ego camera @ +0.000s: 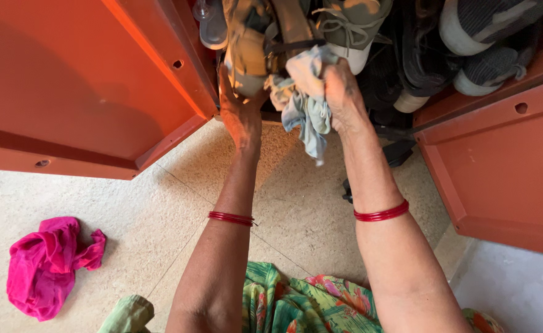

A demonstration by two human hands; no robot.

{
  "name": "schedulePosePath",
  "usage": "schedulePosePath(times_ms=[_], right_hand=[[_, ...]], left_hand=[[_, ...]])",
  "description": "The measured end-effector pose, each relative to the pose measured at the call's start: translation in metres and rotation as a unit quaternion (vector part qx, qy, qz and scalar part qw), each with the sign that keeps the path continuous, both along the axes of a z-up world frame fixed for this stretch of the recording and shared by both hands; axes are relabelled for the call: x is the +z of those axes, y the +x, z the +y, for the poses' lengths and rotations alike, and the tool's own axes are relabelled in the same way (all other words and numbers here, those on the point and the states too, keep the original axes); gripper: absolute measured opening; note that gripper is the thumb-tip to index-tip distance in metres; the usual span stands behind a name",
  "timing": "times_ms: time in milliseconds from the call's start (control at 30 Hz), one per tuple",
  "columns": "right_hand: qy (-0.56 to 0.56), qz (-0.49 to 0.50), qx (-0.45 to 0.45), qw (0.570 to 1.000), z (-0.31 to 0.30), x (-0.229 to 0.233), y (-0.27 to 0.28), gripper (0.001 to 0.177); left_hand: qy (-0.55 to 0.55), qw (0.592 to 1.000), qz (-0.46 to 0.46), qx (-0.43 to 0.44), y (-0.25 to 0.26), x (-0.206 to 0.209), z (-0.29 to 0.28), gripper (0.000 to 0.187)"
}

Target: The person sits on the floor in front of an open shoe cabinet and wipes several pairs of shoes with a cloth. They remove shoes from the cabinet, wipe the exterior and interior surfaces, and place them back inside. The person handles multiple shoe types, including sandals and sneakers, one at a time.

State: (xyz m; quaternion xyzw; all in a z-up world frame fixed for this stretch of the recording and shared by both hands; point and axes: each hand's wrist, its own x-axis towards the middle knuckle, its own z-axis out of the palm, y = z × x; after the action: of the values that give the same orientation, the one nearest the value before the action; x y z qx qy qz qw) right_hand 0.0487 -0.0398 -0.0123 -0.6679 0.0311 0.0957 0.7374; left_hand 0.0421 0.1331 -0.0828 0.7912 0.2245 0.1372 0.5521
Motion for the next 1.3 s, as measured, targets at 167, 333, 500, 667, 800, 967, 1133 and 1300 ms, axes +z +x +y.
schedulePosePath(times_ms=[167, 333, 500, 667, 800, 967, 1133, 1300], right_hand=[[0.315, -0.054, 0.045, 0.947, 0.003, 0.0, 0.005, 0.026], [0.448, 0.058, -0.079, 0.889, 0.009, -0.016, 0.042, 0.04], [0.428, -0.032, -0.079, 0.9, 0.01, -0.034, 0.104, 0.036], [0.411, 0.024, -0.129, 0.902, 0.019, -0.026, 0.102, 0.037], [0.469, 0.02, -0.034, 0.882, 0.022, -0.02, 0.046, 0.037], [0.411, -0.064, -0.076, 0.906, 0.023, -0.054, -0.018, 0.023], [0.405, 0.052, -0.272, 0.871, -0.026, -0.132, -0.059, 0.022], [0.226, 0.096, -0.487, 0.838, -0.11, -0.233, -0.101, 0.024]], left_hand=[[0.006, 0.99, -0.14, -0.013, 0.016, 0.021, -0.004, 0.088], [-0.135, 0.95, -0.279, -0.045, 0.041, 0.004, -0.003, 0.083], [0.152, 0.983, -0.102, 0.031, 0.071, -0.018, -0.005, 0.088], [0.122, 0.992, -0.026, 0.016, 0.075, -0.005, -0.007, 0.076], [0.035, 0.998, -0.014, 0.048, 0.052, 0.016, -0.012, 0.068], [-0.099, 0.994, 0.009, 0.055, 0.007, 0.003, -0.044, 0.058], [-0.224, 0.966, 0.019, -0.128, -0.044, -0.049, -0.091, 0.053], [-0.229, 0.924, 0.124, -0.28, -0.079, -0.093, -0.146, 0.072]])
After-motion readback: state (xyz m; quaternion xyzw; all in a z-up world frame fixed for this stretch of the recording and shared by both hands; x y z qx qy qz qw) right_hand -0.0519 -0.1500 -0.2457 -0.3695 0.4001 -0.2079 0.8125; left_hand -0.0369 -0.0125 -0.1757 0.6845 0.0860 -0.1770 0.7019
